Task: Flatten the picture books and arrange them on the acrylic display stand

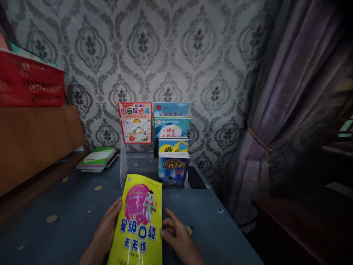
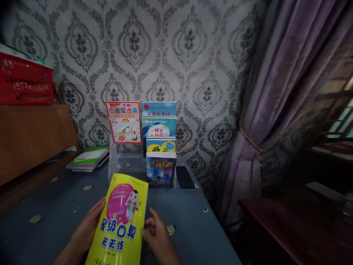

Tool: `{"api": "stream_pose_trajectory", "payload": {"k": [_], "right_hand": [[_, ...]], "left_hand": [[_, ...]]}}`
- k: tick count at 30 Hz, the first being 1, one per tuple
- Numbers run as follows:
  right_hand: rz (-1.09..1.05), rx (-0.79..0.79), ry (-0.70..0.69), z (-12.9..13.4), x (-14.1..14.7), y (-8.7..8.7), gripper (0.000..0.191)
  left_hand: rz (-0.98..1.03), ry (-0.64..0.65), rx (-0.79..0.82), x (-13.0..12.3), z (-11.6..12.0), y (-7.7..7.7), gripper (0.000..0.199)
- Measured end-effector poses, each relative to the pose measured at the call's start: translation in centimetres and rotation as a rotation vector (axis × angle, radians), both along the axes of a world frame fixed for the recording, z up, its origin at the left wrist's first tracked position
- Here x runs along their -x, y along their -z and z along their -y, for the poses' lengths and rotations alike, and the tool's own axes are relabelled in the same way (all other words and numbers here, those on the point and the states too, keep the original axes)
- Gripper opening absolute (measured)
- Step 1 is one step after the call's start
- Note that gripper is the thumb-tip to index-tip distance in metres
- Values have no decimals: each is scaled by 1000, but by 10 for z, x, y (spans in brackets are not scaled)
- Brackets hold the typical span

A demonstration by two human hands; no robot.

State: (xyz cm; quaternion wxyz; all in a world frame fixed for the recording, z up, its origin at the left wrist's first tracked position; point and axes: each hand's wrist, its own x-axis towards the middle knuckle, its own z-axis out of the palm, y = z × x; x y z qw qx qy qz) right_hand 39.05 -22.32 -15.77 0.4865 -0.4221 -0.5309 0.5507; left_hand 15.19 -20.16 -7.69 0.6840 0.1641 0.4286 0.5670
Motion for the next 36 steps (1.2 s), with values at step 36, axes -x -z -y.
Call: {"api": "stream_pose_trajectory", "payload": {"k": [36], "right_hand": [[324,-422,85,-39,6,-116,44]], "left_hand": [[-853,127,-663,61,-28,-54,22]]}}
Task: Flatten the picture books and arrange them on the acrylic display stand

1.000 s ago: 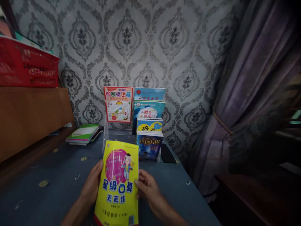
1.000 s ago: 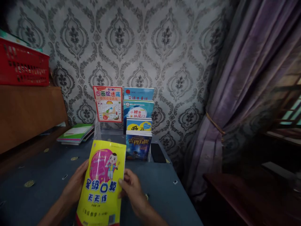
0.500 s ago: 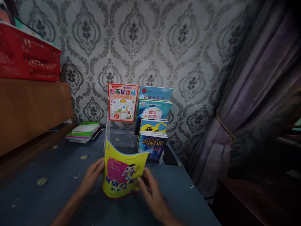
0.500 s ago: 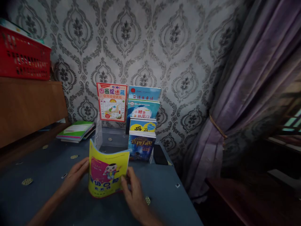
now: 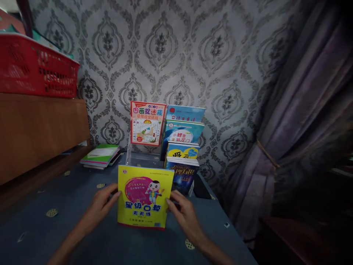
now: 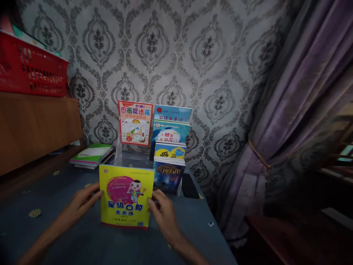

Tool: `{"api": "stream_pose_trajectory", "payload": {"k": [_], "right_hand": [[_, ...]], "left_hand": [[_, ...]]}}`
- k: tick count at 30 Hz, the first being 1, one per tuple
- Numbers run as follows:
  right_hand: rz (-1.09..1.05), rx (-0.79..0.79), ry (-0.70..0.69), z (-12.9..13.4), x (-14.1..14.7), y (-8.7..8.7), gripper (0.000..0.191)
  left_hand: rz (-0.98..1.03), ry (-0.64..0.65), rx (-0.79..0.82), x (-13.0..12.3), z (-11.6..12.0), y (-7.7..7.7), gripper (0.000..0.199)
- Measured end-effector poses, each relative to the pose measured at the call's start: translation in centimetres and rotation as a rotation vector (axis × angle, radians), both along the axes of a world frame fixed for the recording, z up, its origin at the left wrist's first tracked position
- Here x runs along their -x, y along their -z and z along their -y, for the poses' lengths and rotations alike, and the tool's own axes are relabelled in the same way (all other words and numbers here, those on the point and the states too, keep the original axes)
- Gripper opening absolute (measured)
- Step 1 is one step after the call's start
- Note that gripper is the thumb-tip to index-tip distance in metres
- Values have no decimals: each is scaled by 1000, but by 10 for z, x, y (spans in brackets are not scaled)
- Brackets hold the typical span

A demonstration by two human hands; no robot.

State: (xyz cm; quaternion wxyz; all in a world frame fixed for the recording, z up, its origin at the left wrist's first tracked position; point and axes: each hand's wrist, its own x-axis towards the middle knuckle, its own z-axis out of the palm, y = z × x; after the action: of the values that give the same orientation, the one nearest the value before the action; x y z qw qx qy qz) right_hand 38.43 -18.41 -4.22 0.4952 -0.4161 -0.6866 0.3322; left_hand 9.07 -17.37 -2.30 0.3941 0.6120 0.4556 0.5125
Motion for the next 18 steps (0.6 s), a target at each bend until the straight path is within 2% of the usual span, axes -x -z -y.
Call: {"api": "stream_pose_trajectory", "payload": {"k": [6,9,13,18], "right_hand": [[15,5,-43,-6,1,-9,36],[40,-39,-53,-14,3,-22,29],[99,-181,-27,-32,8,-51,18],[195,-418,9,-63,15,-104,10]], "left_hand": [[51,-21,54,-2,0,-11,16],[-75,-30,0,2,-4,-22,19],[-294,-74,-185,9,-18,-48,24],[-357,-211,-397,13,-47,-91,22]]}}
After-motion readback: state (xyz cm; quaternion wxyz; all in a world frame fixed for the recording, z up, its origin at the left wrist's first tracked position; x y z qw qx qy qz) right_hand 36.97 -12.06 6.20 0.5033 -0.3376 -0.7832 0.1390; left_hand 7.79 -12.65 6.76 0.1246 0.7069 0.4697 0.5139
